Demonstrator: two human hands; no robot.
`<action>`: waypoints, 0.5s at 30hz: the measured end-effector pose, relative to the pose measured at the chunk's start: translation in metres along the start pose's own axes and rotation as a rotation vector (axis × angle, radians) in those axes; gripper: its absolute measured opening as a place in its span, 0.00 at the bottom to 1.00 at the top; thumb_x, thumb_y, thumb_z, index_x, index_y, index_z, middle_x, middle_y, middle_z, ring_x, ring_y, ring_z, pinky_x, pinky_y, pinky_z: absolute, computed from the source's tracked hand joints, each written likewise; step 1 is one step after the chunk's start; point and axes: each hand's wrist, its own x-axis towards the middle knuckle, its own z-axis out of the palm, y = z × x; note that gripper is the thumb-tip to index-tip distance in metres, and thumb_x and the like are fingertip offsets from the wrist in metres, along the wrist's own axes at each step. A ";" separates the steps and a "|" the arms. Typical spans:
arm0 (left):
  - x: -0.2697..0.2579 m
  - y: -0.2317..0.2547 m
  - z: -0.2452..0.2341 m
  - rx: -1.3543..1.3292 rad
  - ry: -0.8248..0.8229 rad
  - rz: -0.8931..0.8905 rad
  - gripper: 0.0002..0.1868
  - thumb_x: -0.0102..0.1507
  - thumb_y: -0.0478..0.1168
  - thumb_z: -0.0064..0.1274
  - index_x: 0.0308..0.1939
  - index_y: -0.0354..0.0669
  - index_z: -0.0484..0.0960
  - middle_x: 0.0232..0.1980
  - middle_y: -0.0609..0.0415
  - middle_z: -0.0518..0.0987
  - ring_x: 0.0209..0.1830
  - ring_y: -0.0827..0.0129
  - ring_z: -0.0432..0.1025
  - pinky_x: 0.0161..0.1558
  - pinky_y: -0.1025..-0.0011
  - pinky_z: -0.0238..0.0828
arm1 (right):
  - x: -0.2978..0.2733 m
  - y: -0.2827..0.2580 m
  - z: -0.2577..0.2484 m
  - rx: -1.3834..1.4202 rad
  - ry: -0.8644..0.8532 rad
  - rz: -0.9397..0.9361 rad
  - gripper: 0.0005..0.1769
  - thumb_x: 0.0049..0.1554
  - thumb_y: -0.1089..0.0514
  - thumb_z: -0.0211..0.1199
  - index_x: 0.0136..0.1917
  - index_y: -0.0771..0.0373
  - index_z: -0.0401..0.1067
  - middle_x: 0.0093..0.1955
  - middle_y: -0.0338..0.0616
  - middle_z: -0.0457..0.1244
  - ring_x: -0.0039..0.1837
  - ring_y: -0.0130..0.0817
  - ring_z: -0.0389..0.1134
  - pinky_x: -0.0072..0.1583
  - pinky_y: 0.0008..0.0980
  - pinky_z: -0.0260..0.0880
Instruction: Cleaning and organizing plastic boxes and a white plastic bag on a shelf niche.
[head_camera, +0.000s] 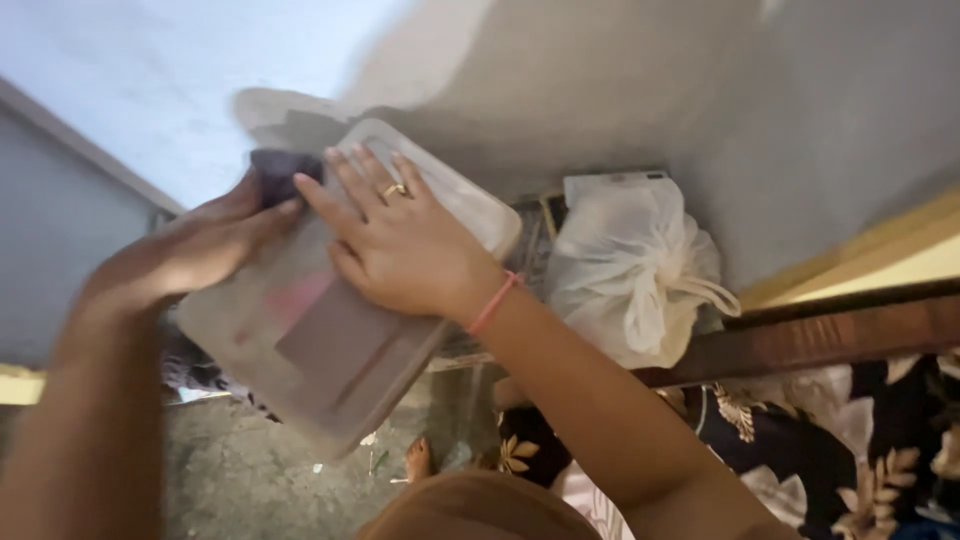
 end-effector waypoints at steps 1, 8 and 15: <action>0.017 -0.005 0.004 -0.005 0.013 -0.005 0.43 0.68 0.67 0.33 0.85 0.65 0.41 0.83 0.46 0.58 0.81 0.47 0.53 0.75 0.44 0.52 | 0.000 0.001 -0.001 -0.002 0.007 -0.013 0.36 0.68 0.42 0.42 0.84 0.50 0.41 0.85 0.56 0.42 0.86 0.54 0.41 0.80 0.58 0.38; 0.019 -0.038 0.006 -0.110 -0.066 0.223 0.46 0.67 0.70 0.31 0.84 0.61 0.40 0.82 0.42 0.55 0.82 0.46 0.50 0.74 0.41 0.49 | 0.002 0.003 -0.005 0.097 0.048 0.000 0.41 0.64 0.33 0.47 0.81 0.54 0.49 0.83 0.59 0.44 0.84 0.54 0.43 0.79 0.53 0.39; -0.007 -0.134 0.030 -0.294 -0.011 -0.013 0.54 0.59 0.75 0.37 0.81 0.55 0.43 0.84 0.49 0.45 0.86 0.54 0.37 0.80 0.45 0.38 | 0.004 0.003 -0.004 0.080 0.029 -0.001 0.38 0.65 0.34 0.46 0.80 0.56 0.53 0.83 0.60 0.44 0.83 0.56 0.43 0.79 0.51 0.38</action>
